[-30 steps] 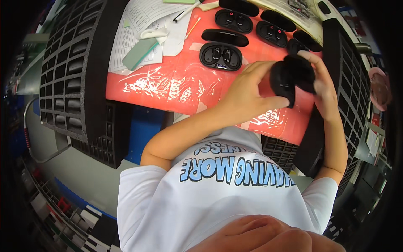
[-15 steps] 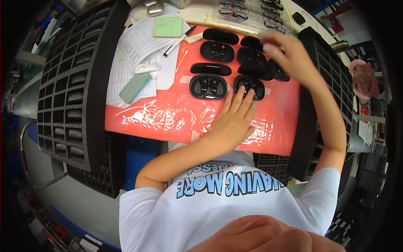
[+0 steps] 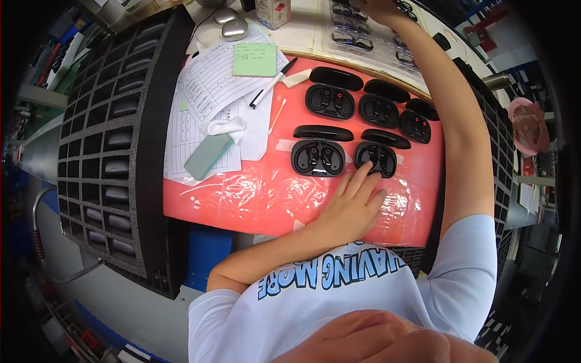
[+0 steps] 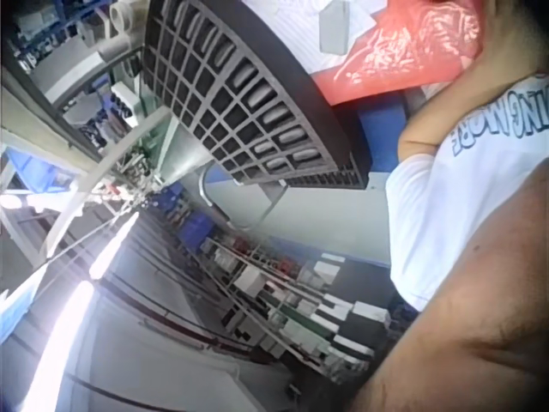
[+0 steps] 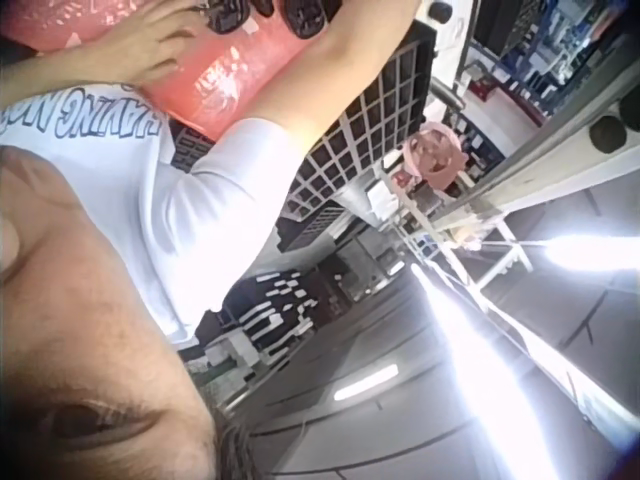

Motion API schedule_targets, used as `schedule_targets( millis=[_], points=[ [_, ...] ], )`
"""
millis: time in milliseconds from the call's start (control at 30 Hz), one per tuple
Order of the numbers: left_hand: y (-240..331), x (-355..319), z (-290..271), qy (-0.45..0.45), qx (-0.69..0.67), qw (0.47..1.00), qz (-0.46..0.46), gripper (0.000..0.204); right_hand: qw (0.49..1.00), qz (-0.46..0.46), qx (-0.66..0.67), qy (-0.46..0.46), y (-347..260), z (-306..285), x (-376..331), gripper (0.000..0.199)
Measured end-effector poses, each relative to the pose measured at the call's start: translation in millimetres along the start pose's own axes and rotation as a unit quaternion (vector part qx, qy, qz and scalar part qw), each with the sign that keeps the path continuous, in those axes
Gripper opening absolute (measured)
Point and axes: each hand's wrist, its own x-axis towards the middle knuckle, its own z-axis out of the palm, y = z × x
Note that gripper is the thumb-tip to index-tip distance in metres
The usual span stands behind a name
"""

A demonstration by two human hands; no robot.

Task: Assembling small electronic components, likely earbuds, into charging cases and organizing them into trays.

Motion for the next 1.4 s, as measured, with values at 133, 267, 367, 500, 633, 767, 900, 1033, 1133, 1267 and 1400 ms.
schedule_targets(
  millis=[133, 267, 367, 500, 633, 767, 900, 1033, 1133, 1267, 1400],
  points=[
    [0, 0, 1, 0.047, -0.04, 0.997, 0.039, 0.031, 0.992, 0.016, 0.081, -0.091, 7, -8, 12, 0.035],
    [-3, 2, -6, 0.074, -0.086, 0.992, 0.058, 0.028, 0.997, -0.016, 0.071, 0.029, 15, -21, 8, 0.03],
    [1, 1, -10, 0.099, -0.112, 0.988, 0.033, 0.027, 0.974, 0.039, 0.224, -0.022, 4, -39, -17, 0.029],
    [-2, 2, -10, 0.126, -0.136, 0.981, 0.048, 0.03, 0.937, 0.059, 0.314, -0.138, -39, -62, -73, 0.02],
    [0, 6, -35, 0.18, -0.137, 0.974, 0.03, 0.037, 0.943, -0.076, 0.29, -0.144, -40, -68, -127, 0.025],
    [9, 14, -77, 0.302, -0.107, 0.947, -0.026, 0.035, 0.925, -0.145, 0.236, -0.261, -94, -92, -205, 0.021],
    [17, 13, -81, 0.151, -0.164, 0.969, -0.106, 0.03, 0.891, -0.232, 0.201, -0.335, -120, -90, -243, 0.02],
    [10, -6, -69, 0.097, -0.383, 0.88, -0.263, 0.022, 0.922, -0.183, 0.237, -0.245, -102, -71, -238, 0.021],
    [-4, -24, -62, 0.118, -0.537, 0.766, -0.334, 0.024, 0.959, -0.211, 0.079, -0.174, -88, -47, -218, 0.02],
    [-13, -42, -65, 0.158, -0.654, 0.644, -0.364, 0.031, 0.917, -0.353, 0.056, -0.177, -99, -3, -197, 0.027],
    [-20, -42, -71, 0.169, -0.693, 0.62, -0.325, 0.03, 0.916, -0.359, -0.002, -0.178, -110, 8, -182, 0.04]
  ],
)
